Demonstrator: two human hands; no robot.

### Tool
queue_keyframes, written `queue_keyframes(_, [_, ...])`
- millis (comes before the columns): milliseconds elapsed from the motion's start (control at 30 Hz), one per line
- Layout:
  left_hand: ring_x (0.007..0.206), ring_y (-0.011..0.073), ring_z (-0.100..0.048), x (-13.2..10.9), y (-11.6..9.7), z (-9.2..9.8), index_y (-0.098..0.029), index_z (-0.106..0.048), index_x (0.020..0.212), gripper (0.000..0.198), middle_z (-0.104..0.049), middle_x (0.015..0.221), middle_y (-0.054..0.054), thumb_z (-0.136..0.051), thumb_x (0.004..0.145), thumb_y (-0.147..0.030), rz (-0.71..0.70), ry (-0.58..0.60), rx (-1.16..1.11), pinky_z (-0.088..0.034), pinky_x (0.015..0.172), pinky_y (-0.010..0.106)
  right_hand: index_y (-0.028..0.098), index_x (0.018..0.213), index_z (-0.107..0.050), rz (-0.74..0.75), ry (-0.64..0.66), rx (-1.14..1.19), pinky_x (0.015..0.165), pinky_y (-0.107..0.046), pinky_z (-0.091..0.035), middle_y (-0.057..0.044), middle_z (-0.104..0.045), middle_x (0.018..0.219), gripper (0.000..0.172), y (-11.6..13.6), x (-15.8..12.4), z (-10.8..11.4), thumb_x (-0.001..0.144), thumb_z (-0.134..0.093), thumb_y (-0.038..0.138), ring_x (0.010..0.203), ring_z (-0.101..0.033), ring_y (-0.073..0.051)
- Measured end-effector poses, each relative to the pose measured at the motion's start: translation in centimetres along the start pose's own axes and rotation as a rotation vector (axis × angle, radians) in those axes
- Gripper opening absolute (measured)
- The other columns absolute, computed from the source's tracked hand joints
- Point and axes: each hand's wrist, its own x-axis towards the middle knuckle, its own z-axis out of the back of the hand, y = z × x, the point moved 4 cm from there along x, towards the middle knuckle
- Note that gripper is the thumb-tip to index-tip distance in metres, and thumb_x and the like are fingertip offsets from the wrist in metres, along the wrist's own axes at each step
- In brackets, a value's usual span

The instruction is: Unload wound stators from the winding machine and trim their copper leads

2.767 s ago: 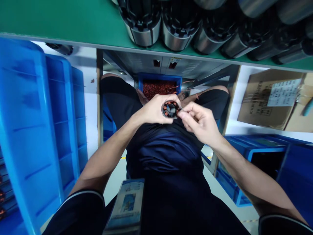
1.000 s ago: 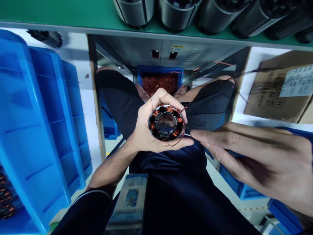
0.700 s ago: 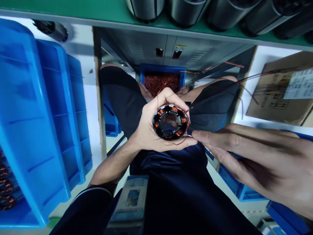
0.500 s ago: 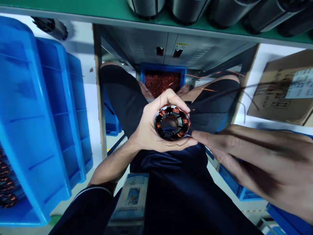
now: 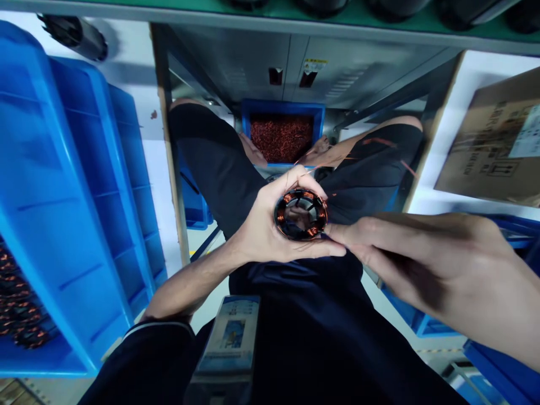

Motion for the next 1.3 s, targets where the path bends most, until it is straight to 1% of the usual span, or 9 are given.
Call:
queue_keyframes(167, [0.081, 0.0169, -0.073, 0.3, 0.2, 0.1, -0.022, -0.069, 0.112, 0.080, -0.075, 0.098, 0.001, -0.111, 0.060, -0.066, 0.030, -0.065, -0.062, -0.061, 0.074, 0.032, 0.030, 0.116, -0.074, -0.030, -0.070, 0.059, 0.054, -0.025, -0.052, 0.005, -0.075, 0.081, 0.016, -1.3, -0.3, -2.1, 0.106, -0.075, 0.017, 0.057, -0.067, -0.011])
queue_keyframes(267, [0.078, 0.0165, -0.073, 1.1, -0.1, 0.4, -0.024, -0.069, 0.113, 0.083, -0.073, 0.098, -0.001, -0.108, 0.058, -0.073, 0.042, -0.091, -0.119, -0.061, 0.072, 0.033, 0.036, 0.140, -0.068, -0.047, -0.218, 0.239, 0.052, -0.026, -0.050, 0.007, -0.070, 0.085, 0.044, -2.5, -0.5, -3.2, 0.103, -0.081, 0.017, 0.059, -0.066, -0.011])
queue_keyframes(400, [0.080, 0.0187, -0.071, 2.0, -0.6, 0.9, -0.024, -0.066, 0.106, 0.094, -0.071, 0.096, 0.000, -0.109, 0.044, -0.079, 0.099, -0.029, -0.094, -0.061, 0.072, 0.035, 0.040, 0.166, -0.055, -0.012, -0.198, 0.228, 0.052, -0.031, -0.051, 0.006, -0.067, 0.085, 0.073, -2.8, 0.1, -3.8, 0.101, -0.081, 0.017, 0.060, -0.065, -0.015])
queue_keyframes(667, [0.077, 0.0154, -0.065, 1.9, -1.7, 0.2, -0.023, -0.065, 0.103, 0.078, -0.070, 0.093, -0.002, -0.115, 0.055, -0.058, 0.112, 0.127, 0.044, -0.055, 0.068, 0.032, 0.030, 0.127, -0.079, 0.017, -0.017, 0.013, 0.066, -0.028, -0.058, 0.002, -0.081, 0.094, 0.024, -1.5, 1.8, -2.3, 0.105, -0.085, 0.038, 0.061, -0.067, -0.013])
queue_keyframes(833, [0.079, 0.0168, -0.069, 2.0, -2.1, 0.3, -0.024, -0.063, 0.107, 0.058, -0.073, 0.096, -0.001, -0.106, 0.075, -0.043, 0.112, 0.203, 0.130, -0.057, 0.072, 0.032, 0.023, 0.102, -0.082, -0.072, 0.071, 0.415, 0.059, -0.025, -0.049, 0.003, -0.077, 0.078, 0.013, -3.6, 2.4, -2.9, 0.099, -0.092, 0.030, 0.063, -0.067, -0.011])
queue_keyframes(933, [0.079, 0.0162, -0.064, 2.6, -1.9, 0.9, -0.024, -0.062, 0.106, 0.046, -0.069, 0.096, -0.001, -0.097, 0.077, -0.030, 0.058, 0.230, 0.205, -0.054, 0.073, 0.032, 0.023, 0.101, -0.082, -0.151, 0.060, 0.673, 0.050, -0.023, -0.041, 0.007, -0.068, 0.069, 0.010, -4.9, 2.6, -3.6, 0.099, -0.090, 0.028, 0.051, -0.056, -0.007])
queue_keyframes(1000, [0.078, 0.0148, -0.061, 3.4, -1.1, 1.2, -0.024, -0.060, 0.102, 0.042, -0.066, 0.094, -0.002, -0.093, 0.076, -0.027, 0.048, 0.271, 0.179, -0.052, 0.072, 0.031, 0.023, 0.101, -0.083, -0.170, -0.003, 0.663, 0.046, -0.023, -0.035, 0.009, -0.061, 0.063, 0.008, -5.3, 2.7, -3.9, 0.101, -0.088, 0.028, 0.045, -0.047, -0.006])
queue_keyframes(1133, [0.080, 0.0146, -0.061, 5.4, 1.7, 2.0, -0.022, -0.066, 0.102, 0.040, -0.067, 0.096, -0.002, -0.091, 0.071, -0.025, 0.079, 0.337, 0.086, -0.052, 0.075, 0.030, 0.023, 0.100, -0.084, -0.089, -0.238, 0.356, 0.054, -0.026, -0.040, 0.004, -0.070, 0.069, 0.012, -6.1, 3.3, -4.0, 0.096, -0.093, 0.030, 0.054, -0.055, -0.009])
queue_keyframes(1300, [0.080, 0.0185, -0.063, 7.4, 7.6, 2.8, -0.022, -0.068, 0.095, 0.042, -0.070, 0.088, -0.001, -0.094, 0.063, -0.030, 0.224, 0.383, 0.002, -0.053, 0.077, 0.033, 0.026, 0.095, -0.074, -0.293, -0.351, 0.690, 0.043, -0.027, -0.031, 0.008, -0.057, 0.058, 0.035, -10.9, 5.6, -7.3, 0.102, -0.083, 0.059, 0.042, -0.040, -0.010])
